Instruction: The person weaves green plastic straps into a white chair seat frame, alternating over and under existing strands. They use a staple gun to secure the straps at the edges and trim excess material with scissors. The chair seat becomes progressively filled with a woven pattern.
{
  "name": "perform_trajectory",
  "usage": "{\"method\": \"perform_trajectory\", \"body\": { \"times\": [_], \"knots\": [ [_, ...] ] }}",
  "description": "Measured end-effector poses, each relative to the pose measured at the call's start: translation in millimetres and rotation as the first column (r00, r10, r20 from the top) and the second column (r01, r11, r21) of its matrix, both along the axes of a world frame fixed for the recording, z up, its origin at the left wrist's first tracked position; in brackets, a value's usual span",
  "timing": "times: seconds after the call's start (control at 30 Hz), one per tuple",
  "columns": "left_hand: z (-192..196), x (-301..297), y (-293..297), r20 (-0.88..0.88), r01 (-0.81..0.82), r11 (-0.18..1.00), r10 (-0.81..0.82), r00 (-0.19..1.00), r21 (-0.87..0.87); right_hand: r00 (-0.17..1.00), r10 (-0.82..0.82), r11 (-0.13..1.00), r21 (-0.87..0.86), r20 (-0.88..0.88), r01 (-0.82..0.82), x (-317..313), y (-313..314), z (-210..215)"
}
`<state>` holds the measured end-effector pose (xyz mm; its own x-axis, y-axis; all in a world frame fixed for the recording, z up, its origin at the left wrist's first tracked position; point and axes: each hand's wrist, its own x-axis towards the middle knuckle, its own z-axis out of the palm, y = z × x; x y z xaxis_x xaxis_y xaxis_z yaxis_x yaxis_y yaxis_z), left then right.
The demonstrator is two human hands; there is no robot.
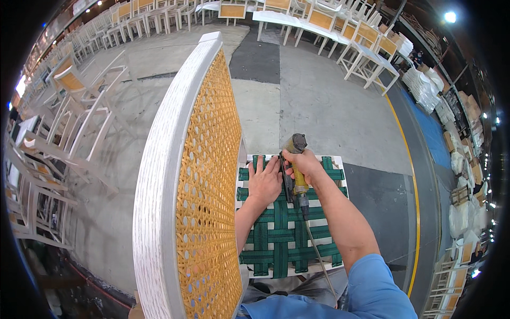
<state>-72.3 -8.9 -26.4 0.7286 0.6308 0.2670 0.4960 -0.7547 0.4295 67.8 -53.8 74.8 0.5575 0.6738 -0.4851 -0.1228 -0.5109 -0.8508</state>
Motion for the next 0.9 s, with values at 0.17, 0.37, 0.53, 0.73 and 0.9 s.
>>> {"method": "perform_trajectory", "body": {
  "times": [0.17,0.37,0.53,0.73,0.9],
  "knots": [
    [0,1,-2,0.041,0.009,1.0,-0.009,0.999,-0.019,1.0,-0.015,1.0,-0.019,0.014,0.015,1,-1,-3],
    [-3,-2,1,0.058,-0.002,1.0,0.003,0.998,-0.005,0.999,-0.034,0.999,0.014,0.026,0.033,-9,2,-3],
    [-3,-1,1,0.114,-0.027,0.999,0.029,0.993,-0.018,0.999,-0.019,1.0,0.001,0.04,0.019,-6,3,-11],
    [-3,-3,3,0.15,-0.079,0.997,0.081,0.985,-0.019,0.999,-0.022,0.999,0.04,0.032,0.021,-13,3,-9],
    [-4,-3,1,0.183,-0.082,0.996,0.086,0.979,-0.033,1.0,-0.022,1.0,0.015,0.014,0.022,-10,2,-8]
  ]
}}
